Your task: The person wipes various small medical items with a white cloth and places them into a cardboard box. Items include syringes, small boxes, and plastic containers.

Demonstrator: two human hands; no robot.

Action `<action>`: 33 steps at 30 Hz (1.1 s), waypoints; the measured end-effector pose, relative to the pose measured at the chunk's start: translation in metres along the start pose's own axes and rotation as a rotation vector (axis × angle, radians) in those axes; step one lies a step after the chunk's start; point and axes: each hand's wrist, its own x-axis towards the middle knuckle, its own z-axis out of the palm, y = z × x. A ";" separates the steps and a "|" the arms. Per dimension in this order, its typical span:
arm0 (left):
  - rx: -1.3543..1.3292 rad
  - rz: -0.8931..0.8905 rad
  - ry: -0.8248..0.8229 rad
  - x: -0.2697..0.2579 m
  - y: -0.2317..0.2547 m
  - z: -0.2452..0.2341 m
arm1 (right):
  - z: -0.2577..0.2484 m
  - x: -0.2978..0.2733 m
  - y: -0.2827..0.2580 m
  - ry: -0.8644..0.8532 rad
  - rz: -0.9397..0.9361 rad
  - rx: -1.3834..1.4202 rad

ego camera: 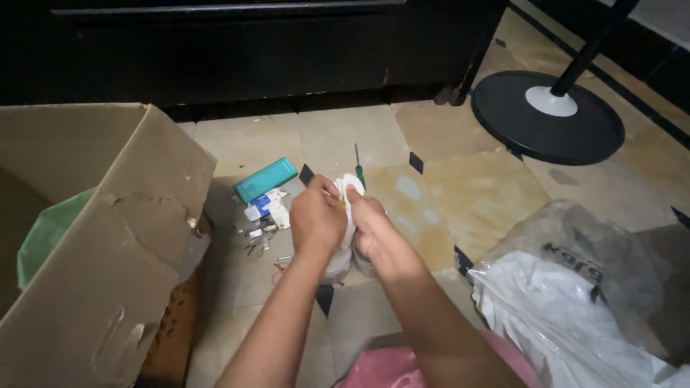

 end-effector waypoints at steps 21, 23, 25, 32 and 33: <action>-0.099 -0.069 -0.054 -0.001 -0.001 0.007 | 0.017 -0.035 -0.013 -0.043 -0.049 0.105; -0.053 -0.068 -0.055 -0.007 0.003 0.008 | 0.006 -0.025 -0.015 -0.026 -0.042 0.095; -0.074 -0.069 -0.099 -0.010 0.009 0.008 | -0.007 -0.006 -0.025 0.098 -0.080 0.128; -0.558 -0.348 -0.337 -0.020 0.015 0.019 | -0.063 0.067 -0.028 0.271 -0.344 -0.035; -0.705 -0.458 -0.386 -0.018 0.012 0.018 | -0.075 0.071 -0.028 0.279 -0.336 0.023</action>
